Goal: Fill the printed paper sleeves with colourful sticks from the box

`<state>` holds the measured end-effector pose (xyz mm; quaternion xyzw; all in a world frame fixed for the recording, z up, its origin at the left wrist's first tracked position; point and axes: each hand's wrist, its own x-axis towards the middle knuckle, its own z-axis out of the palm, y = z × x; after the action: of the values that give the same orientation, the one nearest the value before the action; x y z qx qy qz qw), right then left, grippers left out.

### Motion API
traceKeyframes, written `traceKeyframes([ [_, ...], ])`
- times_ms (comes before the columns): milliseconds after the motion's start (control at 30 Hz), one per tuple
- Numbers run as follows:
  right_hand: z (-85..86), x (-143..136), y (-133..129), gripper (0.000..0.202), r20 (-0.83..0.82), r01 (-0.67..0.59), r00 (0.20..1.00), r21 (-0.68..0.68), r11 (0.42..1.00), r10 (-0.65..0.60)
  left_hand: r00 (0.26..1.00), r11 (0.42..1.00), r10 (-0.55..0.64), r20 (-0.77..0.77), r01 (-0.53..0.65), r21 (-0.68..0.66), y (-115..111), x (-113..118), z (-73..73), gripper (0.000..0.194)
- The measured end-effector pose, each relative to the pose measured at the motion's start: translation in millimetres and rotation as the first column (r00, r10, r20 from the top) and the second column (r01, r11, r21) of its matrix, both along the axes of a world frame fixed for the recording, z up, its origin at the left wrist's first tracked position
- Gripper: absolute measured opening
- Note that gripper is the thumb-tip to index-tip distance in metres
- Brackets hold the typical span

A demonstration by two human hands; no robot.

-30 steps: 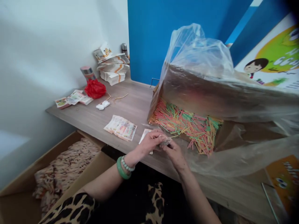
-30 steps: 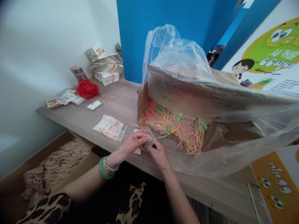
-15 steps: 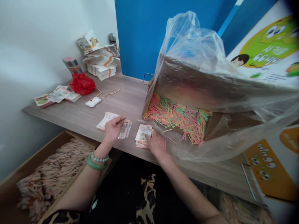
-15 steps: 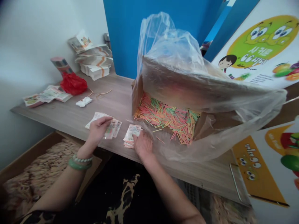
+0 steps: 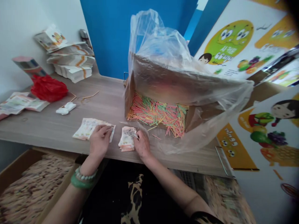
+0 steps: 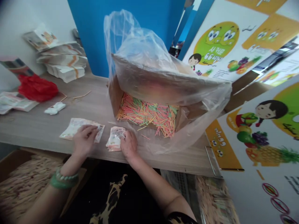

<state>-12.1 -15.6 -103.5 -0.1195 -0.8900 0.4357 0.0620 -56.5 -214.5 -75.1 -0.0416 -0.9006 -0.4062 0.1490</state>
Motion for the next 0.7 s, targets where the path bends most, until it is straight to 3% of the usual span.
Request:
traceKeyframes([
  [100,0.5,3.6,6.5,0.020,-0.072,0.001,0.997,-0.164,0.986,-0.013,0.957,0.953,-0.163,0.240,0.089,0.290,23.8,9.4,4.8,0.038],
  [167,0.2,6.4,8.2,0.023,-0.089,-0.038,0.996,-0.333,0.942,0.009,0.897,0.899,-0.279,0.342,0.119,0.421,42.6,11.7,9.7,0.045],
  [233,1.1,8.6,10.4,0.023,-0.098,-0.104,0.993,-0.488,0.866,0.064,0.826,0.818,-0.409,0.388,0.144,0.557,62.0,12.2,15.1,0.043],
  [300,5.5,9.9,19.1,0.023,-0.104,-0.164,0.986,-0.530,0.832,0.128,0.771,0.708,-0.505,0.389,0.112,0.697,79.8,12.3,19.6,0.036],
  [367,14.5,10.9,40.0,0.022,-0.073,-0.198,0.980,-0.409,0.891,0.184,0.770,0.614,-0.519,0.373,0.032,0.788,93.7,12.5,21.9,0.032],
  [433,26.3,12.5,73.2,0.018,0.021,-0.168,0.985,-0.129,0.977,0.172,0.784,0.564,-0.495,0.375,-0.039,0.825,102.4,12.9,22.5,0.032],
  [467,31.8,13.6,92.5,0.019,0.065,-0.093,0.994,0.060,0.994,0.089,0.782,0.557,-0.490,0.385,-0.059,0.829,105.2,13.2,22.2,0.032],
  [500,36.2,14.7,112.1,0.021,0.099,0.009,0.994,0.272,0.962,-0.037,0.774,0.558,-0.494,0.395,-0.066,0.827,107.3,13.8,21.8,0.032],
  [567,40.2,15.8,147.2,0.030,0.124,0.148,0.956,0.579,0.802,-0.266,0.748,0.574,-0.527,0.403,-0.037,0.818,111.3,16.0,20.5,0.030],
  [633,37.4,14.0,172.0,0.034,0.139,0.182,0.907,0.721,0.669,-0.397,0.700,0.600,-0.583,0.413,0.029,0.799,116.2,19.7,18.6,0.027],
  [700,30.3,8.9,185.8,0.035,0.161,0.168,0.883,0.770,0.615,-0.442,0.649,0.630,-0.631,0.425,0.110,0.769,121.7,24.2,16.7,0.024],
])
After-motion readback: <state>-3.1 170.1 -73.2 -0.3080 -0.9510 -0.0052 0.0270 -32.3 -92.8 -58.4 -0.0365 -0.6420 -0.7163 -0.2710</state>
